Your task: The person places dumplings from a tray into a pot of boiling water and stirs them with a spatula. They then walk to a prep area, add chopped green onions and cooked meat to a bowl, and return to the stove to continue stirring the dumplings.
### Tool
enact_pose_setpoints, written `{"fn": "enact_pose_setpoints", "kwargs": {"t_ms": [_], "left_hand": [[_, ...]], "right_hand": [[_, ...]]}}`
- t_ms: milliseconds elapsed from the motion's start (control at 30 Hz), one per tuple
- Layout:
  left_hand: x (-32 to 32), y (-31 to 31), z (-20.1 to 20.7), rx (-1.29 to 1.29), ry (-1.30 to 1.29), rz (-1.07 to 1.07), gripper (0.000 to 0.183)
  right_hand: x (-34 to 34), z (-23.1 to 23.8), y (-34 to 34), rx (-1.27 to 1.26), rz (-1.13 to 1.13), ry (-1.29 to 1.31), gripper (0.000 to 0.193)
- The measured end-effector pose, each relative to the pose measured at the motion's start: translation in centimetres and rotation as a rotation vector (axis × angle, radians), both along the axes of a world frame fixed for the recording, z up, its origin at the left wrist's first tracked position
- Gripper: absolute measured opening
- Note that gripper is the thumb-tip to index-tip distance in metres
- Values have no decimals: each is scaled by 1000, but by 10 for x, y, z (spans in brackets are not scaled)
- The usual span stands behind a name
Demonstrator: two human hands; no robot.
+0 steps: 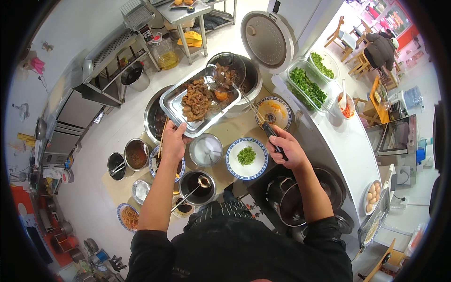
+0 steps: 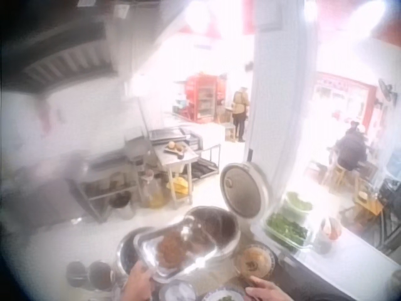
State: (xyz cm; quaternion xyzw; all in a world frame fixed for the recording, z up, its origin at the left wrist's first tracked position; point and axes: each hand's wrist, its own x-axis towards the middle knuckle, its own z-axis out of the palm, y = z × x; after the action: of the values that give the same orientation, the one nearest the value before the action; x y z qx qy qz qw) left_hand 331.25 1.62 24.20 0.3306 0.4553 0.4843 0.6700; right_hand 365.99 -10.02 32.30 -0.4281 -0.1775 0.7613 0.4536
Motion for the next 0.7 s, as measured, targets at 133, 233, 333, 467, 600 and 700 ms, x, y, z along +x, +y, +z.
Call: {"fn": "enact_pose_setpoints", "kwargs": {"t_ms": [133, 233, 333, 467, 600, 700], "left_hand": [[1, -1, 2, -36, 59, 37, 16], [0, -4, 5, -18, 62, 42, 16], [-3, -7, 10, -31, 42, 48, 17], [-9, -9, 15, -18, 90, 22, 16], [-10, -10, 18, -28, 77, 17, 16], [-11, -11, 19, 14, 51, 2, 15]], "right_hand": [[-8, 3, 4, 42, 81, -109, 14], [-8, 10, 6, 31, 69, -184, 13], [-10, 16, 9, 51, 69, -274, 11], [-18, 20, 12, 111, 125, -480, 14], [-29, 20, 9, 158, 198, -702, 17], [-28, 23, 8, 58, 188, -552, 26]]}}
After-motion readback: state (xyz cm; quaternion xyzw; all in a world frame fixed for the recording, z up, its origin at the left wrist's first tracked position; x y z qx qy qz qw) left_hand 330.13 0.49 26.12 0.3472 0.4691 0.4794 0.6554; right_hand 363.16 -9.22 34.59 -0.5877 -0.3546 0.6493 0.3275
